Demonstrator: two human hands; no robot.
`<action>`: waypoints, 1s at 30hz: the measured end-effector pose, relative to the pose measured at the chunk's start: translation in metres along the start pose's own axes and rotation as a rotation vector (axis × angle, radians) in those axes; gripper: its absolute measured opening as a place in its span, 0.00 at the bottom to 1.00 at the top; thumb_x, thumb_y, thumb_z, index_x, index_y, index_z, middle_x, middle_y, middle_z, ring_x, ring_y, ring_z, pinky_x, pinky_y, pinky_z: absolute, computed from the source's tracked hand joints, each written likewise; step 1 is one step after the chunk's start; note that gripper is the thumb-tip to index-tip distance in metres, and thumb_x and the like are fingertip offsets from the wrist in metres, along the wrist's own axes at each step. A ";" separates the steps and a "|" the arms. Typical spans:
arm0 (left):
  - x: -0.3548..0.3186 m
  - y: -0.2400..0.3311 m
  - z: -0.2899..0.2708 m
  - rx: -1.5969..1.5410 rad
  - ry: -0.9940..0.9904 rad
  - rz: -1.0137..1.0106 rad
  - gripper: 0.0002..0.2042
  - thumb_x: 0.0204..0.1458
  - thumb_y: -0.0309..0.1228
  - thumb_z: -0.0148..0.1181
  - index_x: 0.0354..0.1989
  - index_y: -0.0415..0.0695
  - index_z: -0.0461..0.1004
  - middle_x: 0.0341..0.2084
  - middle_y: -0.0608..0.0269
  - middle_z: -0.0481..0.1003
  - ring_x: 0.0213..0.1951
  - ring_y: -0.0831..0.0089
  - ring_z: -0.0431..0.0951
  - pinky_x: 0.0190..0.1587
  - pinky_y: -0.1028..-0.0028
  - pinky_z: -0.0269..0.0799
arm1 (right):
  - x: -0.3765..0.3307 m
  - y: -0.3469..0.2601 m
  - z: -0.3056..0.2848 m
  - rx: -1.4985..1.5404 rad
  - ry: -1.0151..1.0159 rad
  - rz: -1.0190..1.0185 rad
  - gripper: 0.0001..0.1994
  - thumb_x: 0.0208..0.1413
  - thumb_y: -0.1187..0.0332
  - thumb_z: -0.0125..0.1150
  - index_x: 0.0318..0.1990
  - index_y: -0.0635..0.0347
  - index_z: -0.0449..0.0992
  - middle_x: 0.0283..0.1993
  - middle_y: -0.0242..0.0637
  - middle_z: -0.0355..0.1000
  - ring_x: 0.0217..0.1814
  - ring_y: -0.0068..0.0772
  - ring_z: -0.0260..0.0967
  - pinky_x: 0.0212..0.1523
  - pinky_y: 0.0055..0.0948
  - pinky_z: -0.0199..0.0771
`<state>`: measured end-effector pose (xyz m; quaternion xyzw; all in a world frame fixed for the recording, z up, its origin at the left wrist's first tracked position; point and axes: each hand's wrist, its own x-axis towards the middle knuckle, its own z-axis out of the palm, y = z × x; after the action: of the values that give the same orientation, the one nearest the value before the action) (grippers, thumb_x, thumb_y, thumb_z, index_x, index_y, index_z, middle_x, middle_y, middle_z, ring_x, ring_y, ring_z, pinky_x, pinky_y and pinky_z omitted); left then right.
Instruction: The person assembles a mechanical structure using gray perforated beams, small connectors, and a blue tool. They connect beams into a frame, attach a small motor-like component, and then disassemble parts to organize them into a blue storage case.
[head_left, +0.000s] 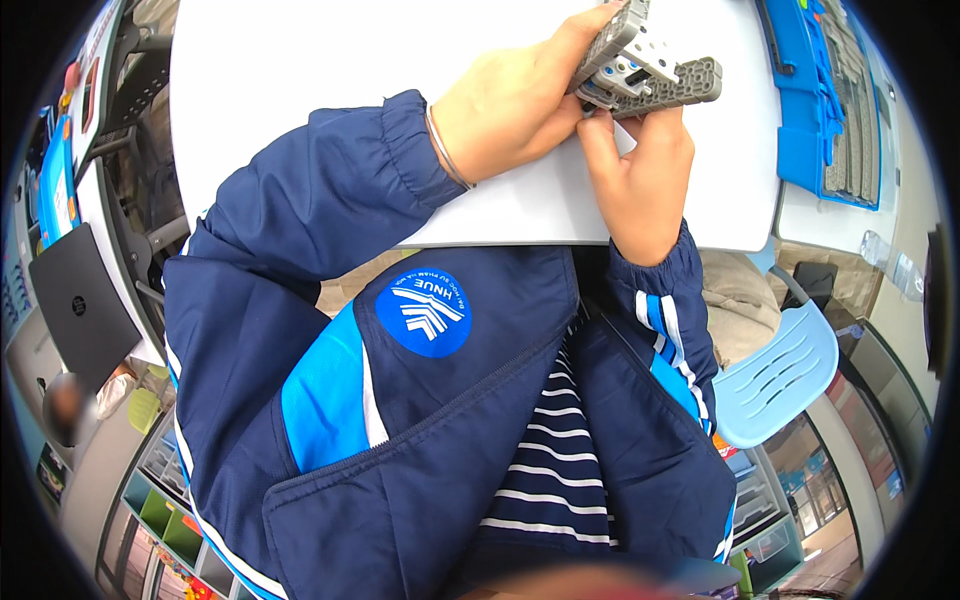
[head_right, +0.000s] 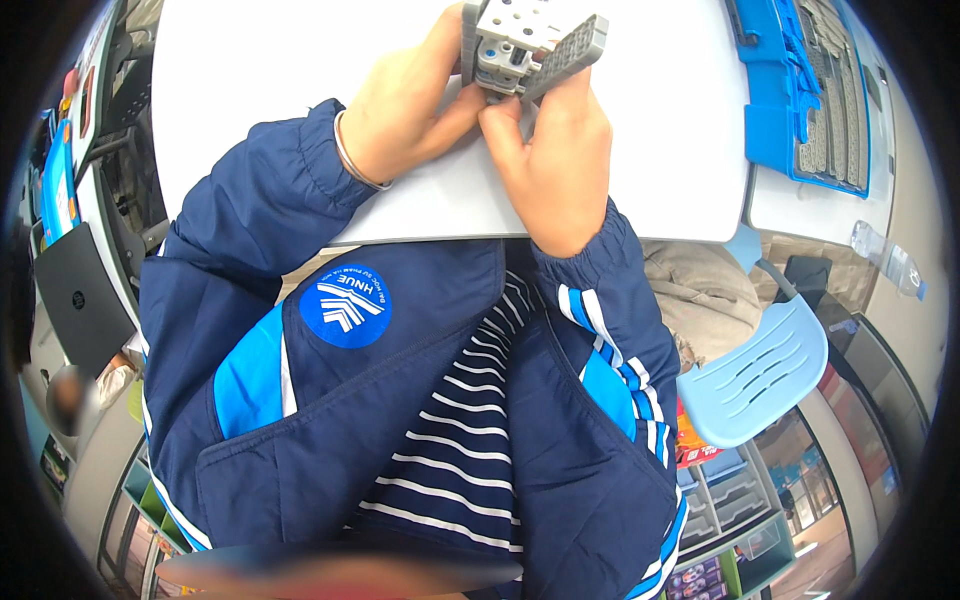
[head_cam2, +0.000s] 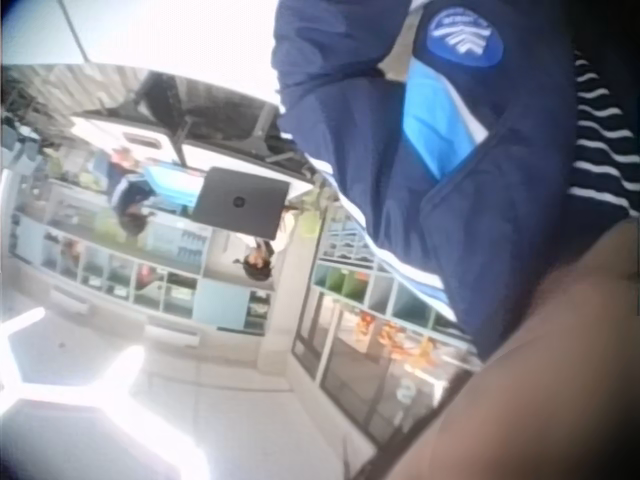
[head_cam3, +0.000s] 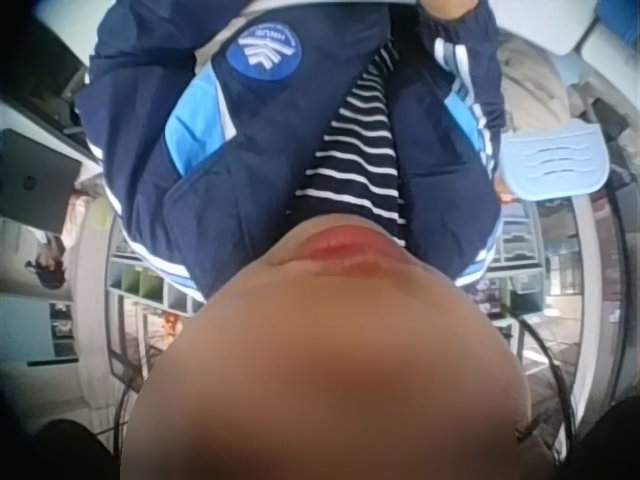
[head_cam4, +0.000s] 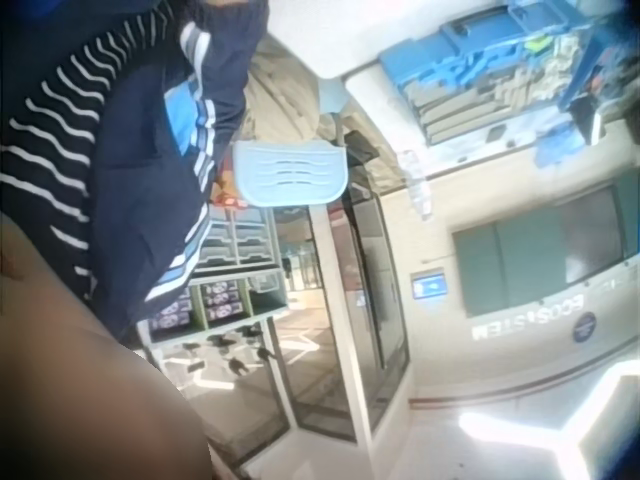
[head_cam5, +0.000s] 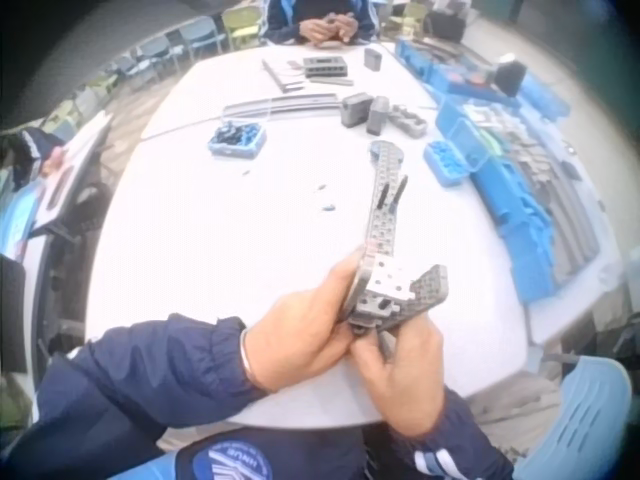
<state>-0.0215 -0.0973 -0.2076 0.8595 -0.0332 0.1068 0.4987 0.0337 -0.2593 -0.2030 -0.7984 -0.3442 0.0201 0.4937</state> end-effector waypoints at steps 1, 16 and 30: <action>0.000 0.001 -0.001 -0.006 0.013 0.002 0.37 0.57 0.22 0.55 0.75 0.37 0.46 0.30 0.35 0.78 0.30 0.38 0.81 0.35 0.54 0.79 | 0.000 0.000 0.001 -0.001 -0.001 -0.003 0.21 0.53 0.77 0.61 0.55 0.69 0.69 0.42 0.54 0.78 0.37 0.58 0.78 0.38 0.43 0.78; -0.005 -0.014 0.009 0.013 0.225 0.270 0.35 0.53 0.14 0.53 0.73 0.40 0.52 0.48 0.37 0.75 0.48 0.44 0.80 0.51 0.60 0.77 | 0.011 0.005 0.013 0.036 0.129 -0.032 0.22 0.54 0.83 0.49 0.59 0.68 0.60 0.40 0.53 0.74 0.39 0.54 0.76 0.42 0.44 0.75; -0.001 -0.014 0.000 -0.191 0.211 0.186 0.29 0.52 0.14 0.53 0.64 0.44 0.60 0.41 0.55 0.76 0.44 0.63 0.82 0.51 0.65 0.78 | 0.012 0.043 -0.018 -0.665 0.229 -0.087 0.28 0.56 0.74 0.54 0.66 0.65 0.67 0.58 0.51 0.66 0.61 0.55 0.62 0.62 0.47 0.61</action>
<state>-0.0207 -0.0901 -0.2200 0.7856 -0.0700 0.2384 0.5666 0.0728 -0.2781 -0.2247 -0.8971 -0.3082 -0.2040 0.2424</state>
